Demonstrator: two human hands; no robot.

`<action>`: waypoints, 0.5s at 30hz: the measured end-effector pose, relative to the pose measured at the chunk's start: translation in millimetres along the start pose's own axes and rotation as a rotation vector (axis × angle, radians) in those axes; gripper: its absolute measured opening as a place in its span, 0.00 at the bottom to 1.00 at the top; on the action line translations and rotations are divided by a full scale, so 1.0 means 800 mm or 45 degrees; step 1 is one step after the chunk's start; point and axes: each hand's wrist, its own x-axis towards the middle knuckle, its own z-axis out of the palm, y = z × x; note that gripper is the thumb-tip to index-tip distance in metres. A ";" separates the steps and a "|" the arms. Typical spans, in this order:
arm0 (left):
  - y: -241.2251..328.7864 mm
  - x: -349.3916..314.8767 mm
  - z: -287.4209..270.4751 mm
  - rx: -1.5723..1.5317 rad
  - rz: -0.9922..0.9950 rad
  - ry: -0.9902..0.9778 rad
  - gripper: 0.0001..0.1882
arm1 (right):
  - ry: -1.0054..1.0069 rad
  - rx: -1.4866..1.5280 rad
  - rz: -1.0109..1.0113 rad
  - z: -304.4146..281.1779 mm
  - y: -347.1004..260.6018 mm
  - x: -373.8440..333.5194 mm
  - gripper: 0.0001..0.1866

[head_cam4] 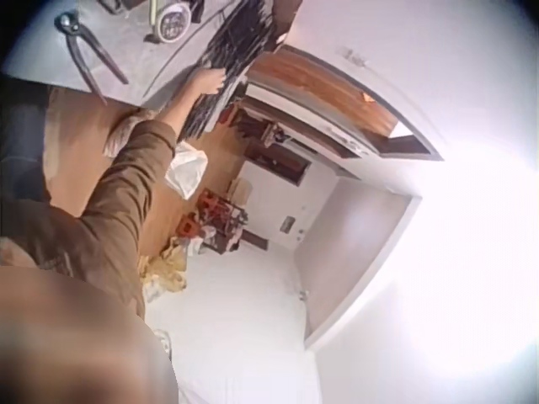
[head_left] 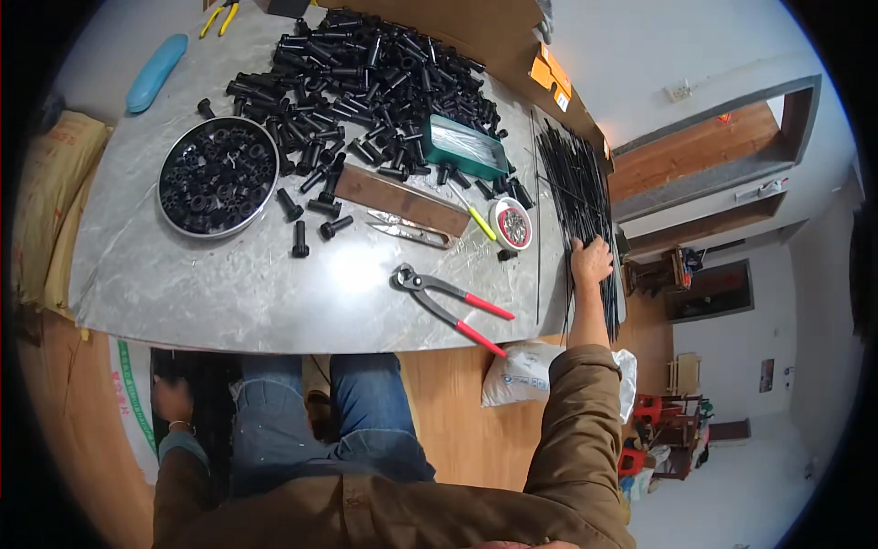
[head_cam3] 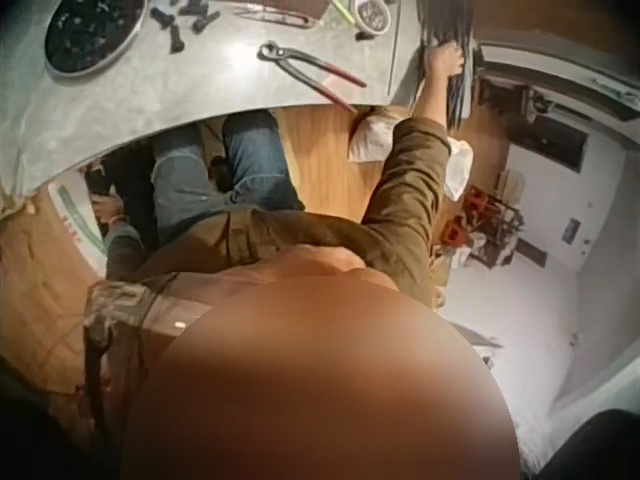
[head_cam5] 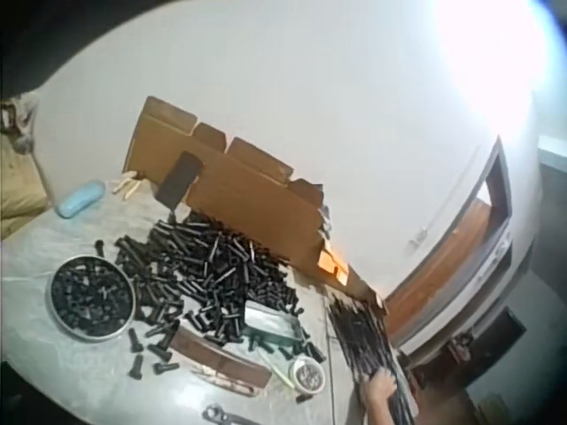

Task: Bundling black plastic rods together using zip ties and trimming the excess zip tie length with pliers.

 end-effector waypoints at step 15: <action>0.074 -0.027 -0.099 -0.879 0.790 -0.290 0.13 | 0.045 -0.004 -0.354 -0.125 -0.005 0.062 0.16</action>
